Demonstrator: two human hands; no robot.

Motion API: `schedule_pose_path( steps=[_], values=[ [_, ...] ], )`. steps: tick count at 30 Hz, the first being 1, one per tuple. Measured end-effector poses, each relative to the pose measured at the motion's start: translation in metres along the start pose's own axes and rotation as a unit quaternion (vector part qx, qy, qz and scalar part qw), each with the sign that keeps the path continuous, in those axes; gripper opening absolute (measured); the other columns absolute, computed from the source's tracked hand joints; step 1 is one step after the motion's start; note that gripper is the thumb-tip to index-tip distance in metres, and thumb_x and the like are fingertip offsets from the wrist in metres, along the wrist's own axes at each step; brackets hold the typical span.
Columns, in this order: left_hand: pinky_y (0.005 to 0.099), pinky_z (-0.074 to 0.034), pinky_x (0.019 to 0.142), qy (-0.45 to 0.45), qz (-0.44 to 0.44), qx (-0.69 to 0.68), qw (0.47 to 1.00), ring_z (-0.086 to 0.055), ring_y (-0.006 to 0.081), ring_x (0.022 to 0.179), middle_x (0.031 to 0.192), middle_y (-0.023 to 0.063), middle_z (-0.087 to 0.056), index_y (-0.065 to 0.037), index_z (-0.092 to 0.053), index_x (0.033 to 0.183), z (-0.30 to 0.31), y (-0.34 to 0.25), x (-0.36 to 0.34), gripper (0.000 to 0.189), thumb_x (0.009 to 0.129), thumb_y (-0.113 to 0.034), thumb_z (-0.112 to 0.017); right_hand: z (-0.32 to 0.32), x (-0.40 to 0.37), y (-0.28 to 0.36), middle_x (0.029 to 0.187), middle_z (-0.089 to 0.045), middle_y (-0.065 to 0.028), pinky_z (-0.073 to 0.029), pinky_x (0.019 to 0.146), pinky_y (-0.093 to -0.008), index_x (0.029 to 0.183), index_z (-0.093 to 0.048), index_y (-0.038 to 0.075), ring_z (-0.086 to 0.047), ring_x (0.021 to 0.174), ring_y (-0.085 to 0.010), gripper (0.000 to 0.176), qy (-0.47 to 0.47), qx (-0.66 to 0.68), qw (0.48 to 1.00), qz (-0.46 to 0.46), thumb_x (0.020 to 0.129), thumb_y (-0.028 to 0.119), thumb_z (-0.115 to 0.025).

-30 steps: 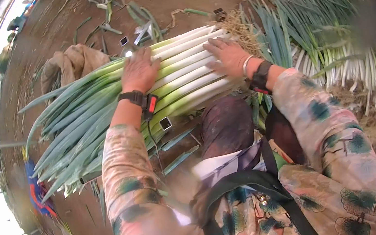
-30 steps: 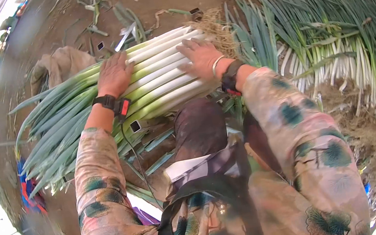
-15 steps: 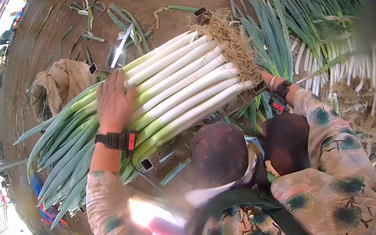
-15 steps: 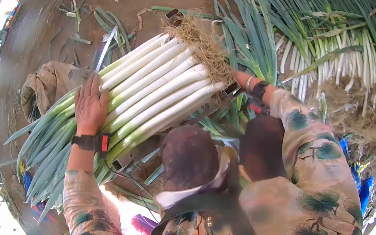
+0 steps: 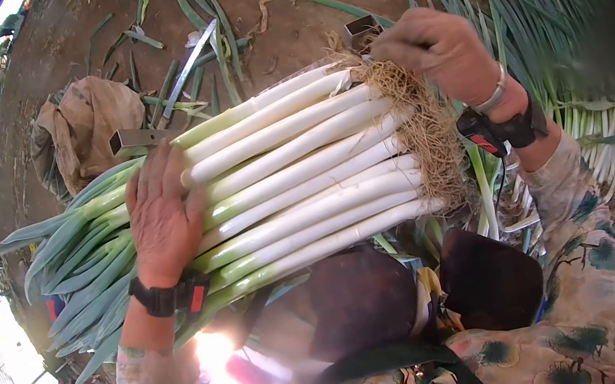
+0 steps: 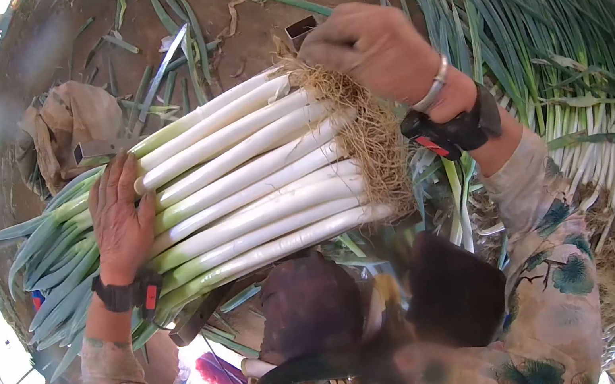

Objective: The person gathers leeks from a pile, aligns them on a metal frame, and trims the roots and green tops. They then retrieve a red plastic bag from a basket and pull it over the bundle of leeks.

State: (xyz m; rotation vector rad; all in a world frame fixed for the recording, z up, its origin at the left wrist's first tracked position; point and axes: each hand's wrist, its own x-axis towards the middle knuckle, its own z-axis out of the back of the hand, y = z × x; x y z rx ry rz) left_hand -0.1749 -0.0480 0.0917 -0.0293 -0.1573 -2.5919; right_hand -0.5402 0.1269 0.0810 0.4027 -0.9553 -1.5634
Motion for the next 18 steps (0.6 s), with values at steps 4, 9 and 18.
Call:
schedule_pose_path(
  steps=[4,9,18],
  values=[
    [0.0471,-0.026,0.112,-0.005,0.004,-0.022,1.000,-0.041,0.0348,0.131,0.144,0.0126,-0.044,-0.009,-0.045,0.139,0.001,-0.001,0.001,0.055,0.087,-0.023,-0.057,-0.019,0.016,-0.007,0.084,-0.064,-0.0129,-0.050,0.070,-0.0342,0.094,-0.070,0.002,-0.063,0.078,-0.0270,0.019,0.125,-0.156,0.978,0.060,0.083,0.018,-0.069],
    [0.0468,-0.025,0.112,-0.004,0.003,-0.023,1.000,-0.041,0.0349,0.131,0.143,0.0134,-0.044,-0.007,-0.045,0.138,0.002,-0.001,0.001,0.055,0.086,-0.022,-0.057,-0.035,0.025,-0.004,0.083,-0.061,-0.0119,-0.051,0.070,-0.0386,0.097,-0.066,0.003,-0.062,0.077,-0.0300,0.021,0.130,-0.267,0.950,0.095,0.082,0.017,-0.067],
    [0.0470,-0.025,0.112,0.002,0.001,-0.028,1.000,-0.042,0.0338,0.131,0.143,0.0157,-0.044,-0.006,-0.043,0.139,0.005,0.001,0.000,0.057,0.086,-0.022,-0.056,-0.048,0.021,0.007,0.078,-0.057,-0.0093,-0.051,0.059,-0.0351,0.085,-0.060,0.005,-0.061,0.070,-0.0275,0.009,0.116,-0.311,0.928,0.169,0.078,0.008,-0.063]
  ],
)
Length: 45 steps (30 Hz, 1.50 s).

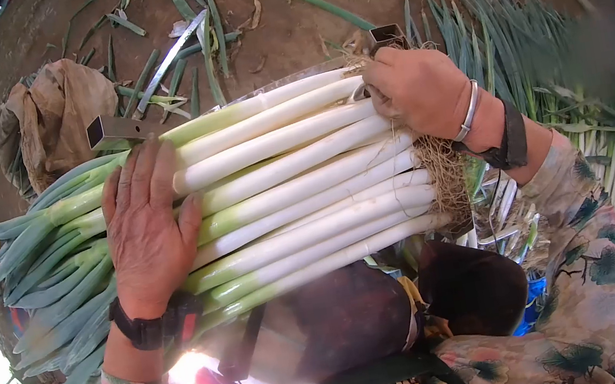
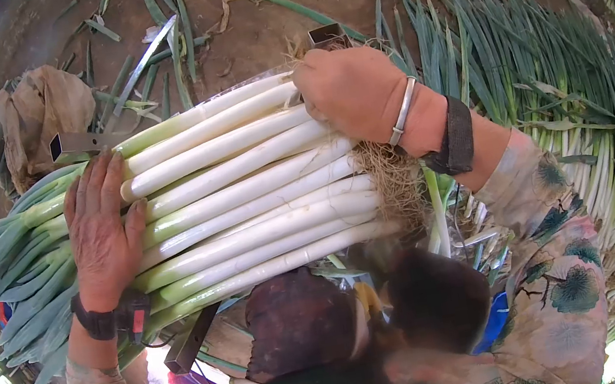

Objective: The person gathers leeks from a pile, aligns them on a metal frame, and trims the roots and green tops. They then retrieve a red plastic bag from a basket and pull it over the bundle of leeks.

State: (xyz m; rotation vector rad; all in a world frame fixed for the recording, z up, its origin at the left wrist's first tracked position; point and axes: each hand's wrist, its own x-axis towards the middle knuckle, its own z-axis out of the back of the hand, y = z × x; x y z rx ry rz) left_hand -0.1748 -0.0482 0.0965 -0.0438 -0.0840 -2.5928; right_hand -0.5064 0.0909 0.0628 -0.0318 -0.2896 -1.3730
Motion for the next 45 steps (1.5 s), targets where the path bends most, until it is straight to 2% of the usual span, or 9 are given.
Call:
schedule_pose_path(
  steps=[6,11,13,16,21,23,26,38,45],
  values=[
    [0.0466,-0.026,0.111,-0.011,-0.005,-0.019,1.000,-0.043,0.0334,0.129,0.140,0.0169,-0.047,-0.006,-0.044,0.138,0.000,0.003,-0.001,0.055,0.088,-0.026,-0.055,0.007,-0.005,0.003,0.078,-0.057,-0.0110,-0.051,0.062,-0.0372,0.082,-0.055,0.005,-0.061,0.072,-0.0297,0.012,-0.074,0.036,0.996,-0.047,0.077,0.011,-0.064],
    [0.0463,-0.027,0.111,-0.014,0.000,-0.027,1.000,-0.043,0.0334,0.130,0.139,0.0166,-0.048,-0.005,-0.046,0.137,-0.001,0.004,-0.001,0.054,0.089,-0.027,-0.054,0.013,-0.062,-0.049,0.082,-0.060,-0.0145,-0.051,0.066,-0.0415,0.082,-0.058,0.004,-0.062,0.080,-0.0339,0.010,-0.107,-0.074,0.962,-0.239,0.081,0.013,-0.063],
    [0.0463,-0.027,0.111,-0.013,0.001,-0.026,1.000,-0.043,0.0333,0.130,0.139,0.0166,-0.048,-0.005,-0.046,0.136,-0.001,0.004,-0.002,0.053,0.089,-0.027,-0.054,0.031,-0.090,-0.071,0.085,-0.063,-0.0155,-0.051,0.071,-0.0433,0.083,-0.060,0.003,-0.062,0.083,-0.0356,0.014,-0.038,-0.151,0.917,-0.366,0.083,0.017,-0.062],
    [0.0461,-0.027,0.111,-0.015,0.001,-0.026,1.000,-0.043,0.0331,0.130,0.139,0.0164,-0.049,-0.005,-0.047,0.136,-0.002,0.002,-0.002,0.053,0.089,-0.027,-0.054,0.046,-0.132,-0.114,0.083,-0.063,-0.0161,-0.050,0.074,-0.0441,0.091,-0.065,0.004,-0.063,0.080,-0.0365,0.019,0.047,-0.281,0.879,-0.384,0.085,0.022,-0.063],
    [0.0457,-0.027,0.111,-0.016,-0.006,-0.011,1.000,-0.043,0.0323,0.130,0.139,0.0157,-0.049,-0.005,-0.047,0.136,-0.001,0.002,-0.001,0.052,0.089,-0.026,-0.054,0.058,-0.030,-0.039,0.083,-0.067,-0.0163,-0.051,0.078,-0.0423,0.097,-0.071,0.006,-0.065,0.086,-0.0350,0.028,-0.040,0.020,0.951,-0.306,0.086,0.029,-0.061],
    [0.0457,-0.027,0.111,-0.016,-0.010,-0.008,1.000,-0.043,0.0321,0.130,0.139,0.0157,-0.049,-0.005,-0.048,0.136,-0.002,0.002,-0.001,0.052,0.089,-0.027,-0.054,0.049,0.002,-0.009,0.085,-0.069,-0.0160,-0.052,0.077,-0.0415,0.089,-0.072,0.004,-0.066,0.085,-0.0346,0.029,0.033,0.157,0.937,-0.312,0.087,0.029,-0.059],
    [0.0457,-0.027,0.111,-0.021,-0.012,-0.009,1.000,-0.044,0.0320,0.130,0.139,0.0156,-0.049,-0.005,-0.049,0.135,-0.002,0.002,-0.001,0.051,0.090,-0.028,-0.053,0.021,0.026,-0.005,0.079,-0.067,-0.0183,-0.051,0.072,-0.0429,0.093,-0.072,0.004,-0.065,0.076,-0.0364,0.026,0.207,-0.080,0.958,-0.181,0.087,0.027,-0.062],
    [0.0453,-0.027,0.111,-0.026,-0.009,-0.015,0.999,-0.044,0.0317,0.130,0.139,0.0149,-0.050,-0.005,-0.051,0.133,-0.002,0.003,-0.002,0.049,0.091,-0.029,-0.053,0.009,0.032,-0.018,0.081,-0.065,-0.0228,-0.051,0.077,-0.0449,0.078,-0.068,-0.001,-0.064,0.083,-0.0396,0.033,0.190,0.034,0.960,-0.204,0.081,0.031,-0.064],
    [0.0449,-0.027,0.111,-0.021,-0.004,-0.036,0.999,-0.044,0.0318,0.130,0.139,0.0147,-0.050,-0.006,-0.051,0.134,-0.001,0.005,-0.002,0.050,0.089,-0.027,-0.055,0.030,-0.028,-0.047,0.082,-0.062,-0.0179,-0.050,0.072,-0.0457,0.086,-0.059,0.005,-0.062,0.082,-0.0381,0.019,-0.001,-0.090,0.970,-0.228,0.085,0.024,-0.059]
  ],
)
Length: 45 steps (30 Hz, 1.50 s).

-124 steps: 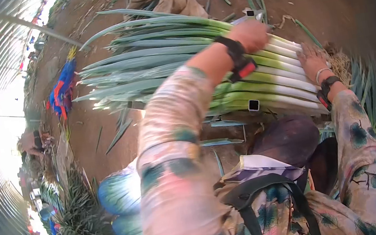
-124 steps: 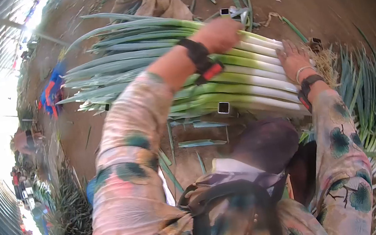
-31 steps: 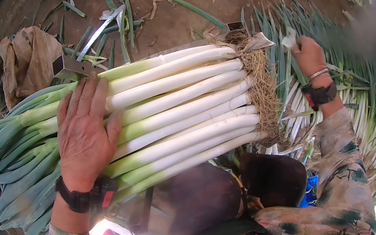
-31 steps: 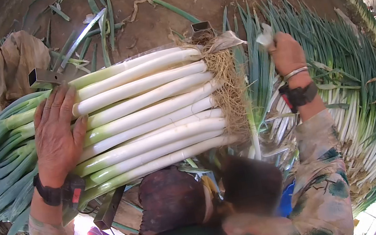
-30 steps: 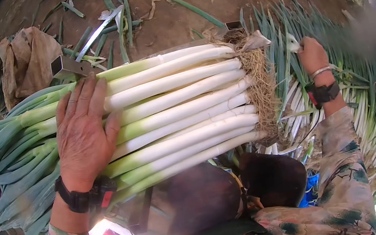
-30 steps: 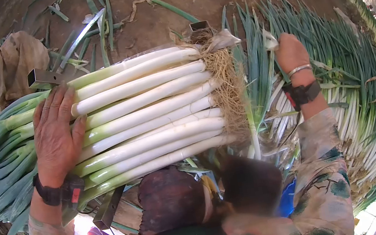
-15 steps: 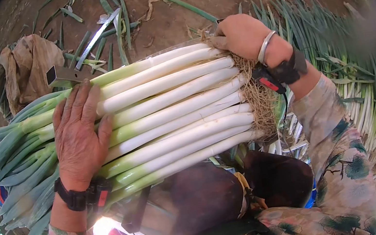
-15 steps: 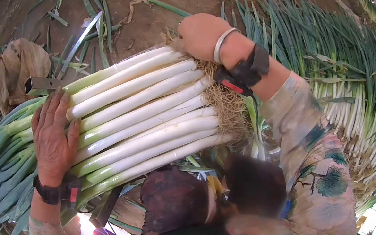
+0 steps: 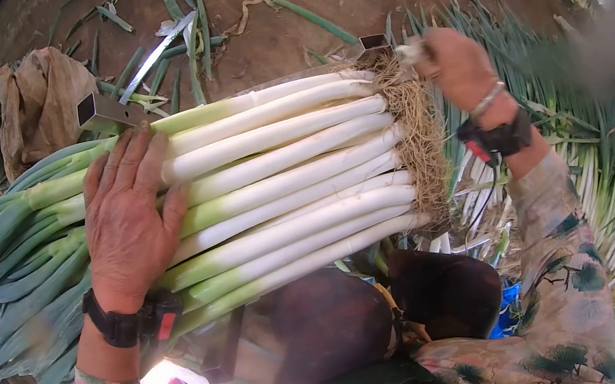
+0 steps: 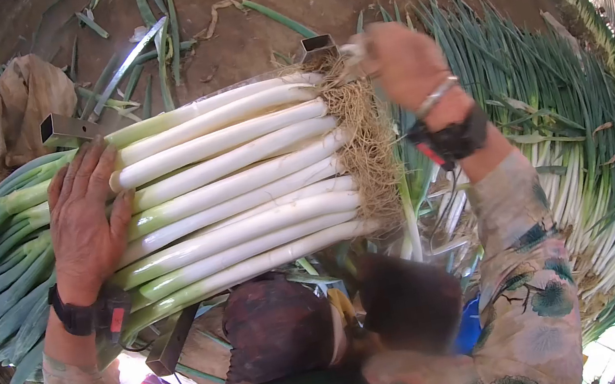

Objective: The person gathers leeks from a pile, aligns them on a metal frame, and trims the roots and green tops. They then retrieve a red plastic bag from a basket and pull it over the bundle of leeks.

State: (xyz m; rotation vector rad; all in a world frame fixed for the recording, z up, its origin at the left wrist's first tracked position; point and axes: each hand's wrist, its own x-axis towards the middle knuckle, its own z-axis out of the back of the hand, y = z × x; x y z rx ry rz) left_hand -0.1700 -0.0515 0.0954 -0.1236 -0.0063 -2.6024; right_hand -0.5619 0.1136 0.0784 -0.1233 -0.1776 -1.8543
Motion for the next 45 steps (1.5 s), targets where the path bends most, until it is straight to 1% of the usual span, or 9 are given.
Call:
schedule_pose_path(
  steps=[6,11,18,20,22,28,32,37,45],
  values=[
    [0.0447,-0.026,0.111,-0.001,-0.001,0.015,1.000,-0.043,0.0317,0.131,0.140,0.0147,-0.049,-0.006,-0.049,0.135,-0.002,-0.002,0.000,0.051,0.090,-0.028,-0.053,0.018,-0.057,-0.126,0.092,-0.066,-0.0159,-0.051,0.072,-0.0413,0.107,-0.064,0.005,-0.064,0.087,-0.0353,0.030,0.036,-0.222,0.966,-0.125,0.088,0.027,-0.059],
    [0.0449,-0.025,0.112,0.014,-0.005,0.038,0.999,-0.043,0.0313,0.131,0.141,0.0144,-0.047,-0.007,-0.048,0.137,-0.001,-0.004,0.002,0.050,0.093,-0.032,-0.048,0.025,-0.018,-0.014,0.101,-0.066,-0.0198,-0.050,0.076,-0.0371,0.110,-0.063,0.000,-0.065,0.088,-0.0326,0.051,0.184,0.334,0.886,-0.262,0.089,0.046,-0.060],
    [0.0450,-0.025,0.112,0.031,0.004,0.042,0.999,-0.042,0.0322,0.132,0.142,0.0147,-0.046,-0.008,-0.048,0.137,0.000,-0.006,0.003,0.049,0.093,-0.031,-0.047,-0.037,-0.033,-0.027,0.078,-0.059,-0.0157,-0.047,0.067,-0.0406,0.092,-0.061,0.005,-0.058,0.075,-0.0356,0.024,-0.004,0.139,0.990,-0.018,0.096,0.026,-0.052],
    [0.0449,-0.027,0.111,0.017,-0.001,0.029,0.999,-0.044,0.0320,0.130,0.141,0.0128,-0.048,-0.009,-0.049,0.136,-0.001,-0.006,0.005,0.051,0.088,-0.027,-0.054,-0.066,-0.051,-0.089,0.082,-0.061,-0.0186,-0.048,0.071,-0.0458,0.093,-0.062,0.004,-0.060,0.082,-0.0374,0.021,0.040,-0.074,0.996,-0.043,0.094,0.023,-0.054],
    [0.0448,-0.027,0.111,0.012,0.008,0.031,0.999,-0.044,0.0319,0.130,0.140,0.0119,-0.049,-0.009,-0.049,0.135,-0.001,-0.005,0.003,0.052,0.086,-0.024,-0.058,-0.073,-0.074,-0.126,0.097,-0.064,-0.0182,-0.048,0.075,-0.0500,0.103,-0.060,0.007,-0.060,0.093,-0.0389,0.019,0.164,-0.052,0.938,-0.301,0.089,0.018,-0.057],
    [0.0466,-0.024,0.111,0.045,-0.004,0.049,0.998,-0.041,0.0343,0.132,0.142,0.0159,-0.046,-0.007,-0.046,0.138,-0.001,-0.008,0.007,0.051,0.090,-0.024,-0.048,-0.140,-0.163,-0.149,0.099,-0.065,-0.0220,-0.048,0.077,-0.0509,0.108,-0.060,0.004,-0.062,0.093,-0.0406,0.028,0.118,-0.058,0.962,-0.240,0.088,0.024,-0.054],
    [0.0450,-0.025,0.111,0.042,-0.004,0.052,0.998,-0.042,0.0330,0.131,0.142,0.0149,-0.047,-0.006,-0.047,0.137,-0.001,-0.011,0.007,0.054,0.087,-0.023,-0.052,-0.134,-0.153,-0.066,0.104,-0.064,-0.0188,-0.050,0.081,-0.0472,0.115,-0.060,0.006,-0.062,0.095,-0.0390,0.034,0.102,0.171,0.940,-0.276,0.084,0.021,-0.059],
    [0.0446,-0.024,0.111,0.056,-0.008,0.059,0.997,-0.043,0.0331,0.130,0.141,0.0162,-0.047,-0.004,-0.046,0.137,0.000,-0.016,0.012,0.052,0.089,-0.023,-0.049,-0.208,-0.187,-0.020,0.108,-0.065,-0.0165,-0.051,0.082,-0.0428,0.118,-0.060,0.006,-0.062,0.096,-0.0355,0.037,0.322,0.214,0.920,-0.064,0.086,0.024,-0.059],
    [0.0443,-0.024,0.111,0.069,-0.008,0.058,0.996,-0.042,0.0330,0.131,0.141,0.0173,-0.047,-0.003,-0.045,0.138,-0.001,-0.014,0.011,0.052,0.094,-0.030,-0.042,-0.246,-0.213,-0.035,0.108,-0.066,-0.0158,-0.052,0.082,-0.0420,0.119,-0.058,0.006,-0.065,0.094,-0.0325,0.037,0.319,0.174,0.931,-0.030,0.089,0.026,-0.056]
  ],
)
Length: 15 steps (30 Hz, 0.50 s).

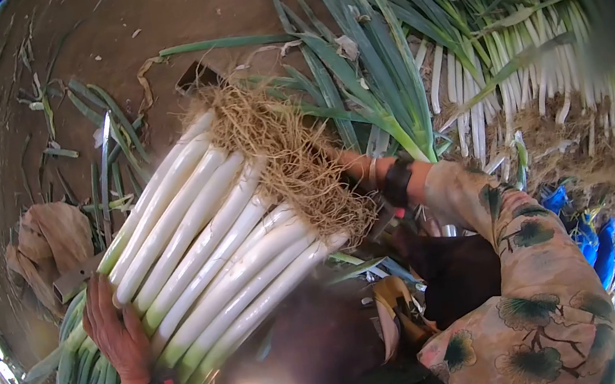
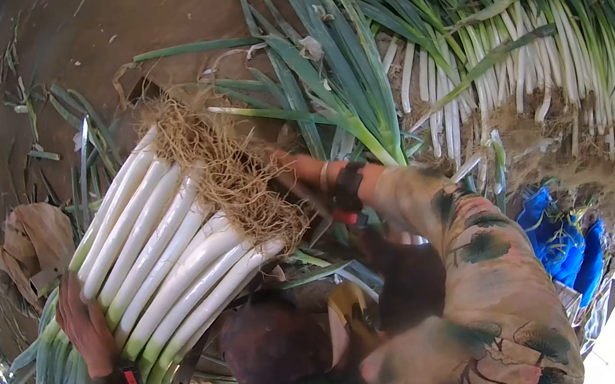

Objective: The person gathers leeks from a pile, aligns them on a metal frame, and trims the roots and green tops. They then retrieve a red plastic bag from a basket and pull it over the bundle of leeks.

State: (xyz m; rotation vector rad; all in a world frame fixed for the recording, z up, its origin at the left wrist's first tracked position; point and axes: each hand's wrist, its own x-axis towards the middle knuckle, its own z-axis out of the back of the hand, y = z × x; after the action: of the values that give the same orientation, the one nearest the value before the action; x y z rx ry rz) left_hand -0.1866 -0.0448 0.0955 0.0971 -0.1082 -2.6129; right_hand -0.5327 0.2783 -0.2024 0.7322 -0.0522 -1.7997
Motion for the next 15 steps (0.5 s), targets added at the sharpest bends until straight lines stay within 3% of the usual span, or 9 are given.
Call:
schedule_pose_path(
  steps=[6,8,9,10,11,13,15],
  values=[
    [0.0449,-0.021,0.112,0.017,0.020,0.026,0.999,-0.039,0.0320,0.134,0.144,0.0169,-0.044,-0.005,-0.044,0.140,-0.009,0.006,-0.002,0.052,0.094,-0.031,-0.040,0.030,-0.073,-0.135,0.109,-0.067,-0.0153,-0.053,0.082,-0.0414,0.120,-0.057,0.006,-0.066,0.093,-0.0303,0.037,-0.066,-0.010,0.991,-0.112,0.091,0.028,-0.053],
    [0.0453,-0.021,0.112,0.025,0.033,0.020,0.999,-0.038,0.0319,0.134,0.144,0.0167,-0.044,-0.005,-0.043,0.140,-0.008,0.004,-0.002,0.052,0.094,-0.030,-0.040,0.035,-0.111,-0.172,0.109,-0.068,-0.0151,-0.053,0.082,-0.0412,0.121,-0.057,0.006,-0.067,0.093,-0.0296,0.037,-0.128,0.119,0.963,-0.204,0.092,0.028,-0.052],
    [0.0454,-0.021,0.112,0.027,0.035,0.015,0.999,-0.038,0.0318,0.135,0.145,0.0166,-0.043,-0.005,-0.043,0.141,-0.008,0.003,-0.001,0.052,0.094,-0.030,-0.040,0.039,-0.135,-0.177,0.109,-0.068,-0.0150,-0.053,0.082,-0.0411,0.121,-0.057,0.006,-0.067,0.092,-0.0292,0.037,-0.182,0.238,0.917,-0.264,0.092,0.028,-0.051],
    [0.0454,-0.021,0.113,0.027,0.037,0.018,0.999,-0.037,0.0319,0.135,0.145,0.0165,-0.043,-0.005,-0.043,0.141,-0.010,0.006,0.000,0.052,0.094,-0.029,-0.040,0.036,-0.161,-0.177,0.105,-0.069,-0.0147,-0.054,0.078,-0.0406,0.120,-0.058,0.006,-0.068,0.088,-0.0284,0.038,-0.221,0.377,0.837,-0.329,0.091,0.030,-0.053],
    [0.0454,-0.021,0.113,0.028,0.037,0.020,0.999,-0.037,0.0319,0.135,0.145,0.0163,-0.043,-0.005,-0.042,0.141,-0.013,0.011,0.000,0.053,0.094,-0.029,-0.040,0.038,-0.186,-0.172,0.100,-0.070,-0.0144,-0.055,0.075,-0.0402,0.119,-0.059,0.006,-0.068,0.084,-0.0275,0.039,-0.282,0.498,0.726,-0.381,0.091,0.031,-0.054],
    [0.0453,-0.021,0.113,0.025,0.030,0.020,0.999,-0.037,0.0318,0.135,0.145,0.0162,-0.042,-0.005,-0.042,0.141,-0.016,0.013,-0.003,0.053,0.095,-0.029,-0.040,0.036,-0.243,-0.149,0.097,-0.070,-0.0125,-0.054,0.070,-0.0398,0.122,-0.059,0.006,-0.067,0.080,-0.0251,0.046,-0.281,0.616,0.579,-0.455,0.089,0.038,-0.057],
    [0.0451,-0.020,0.113,0.018,0.009,0.018,1.000,-0.036,0.0316,0.136,0.146,0.0164,-0.042,-0.004,-0.040,0.142,-0.018,0.016,-0.002,0.053,0.095,-0.028,-0.040,0.009,-0.297,-0.114,0.094,-0.071,-0.0120,-0.054,0.066,-0.0381,0.121,-0.060,0.005,-0.067,0.075,-0.0229,0.046,-0.272,0.567,0.611,-0.481,0.089,0.039,-0.058]
  ],
)
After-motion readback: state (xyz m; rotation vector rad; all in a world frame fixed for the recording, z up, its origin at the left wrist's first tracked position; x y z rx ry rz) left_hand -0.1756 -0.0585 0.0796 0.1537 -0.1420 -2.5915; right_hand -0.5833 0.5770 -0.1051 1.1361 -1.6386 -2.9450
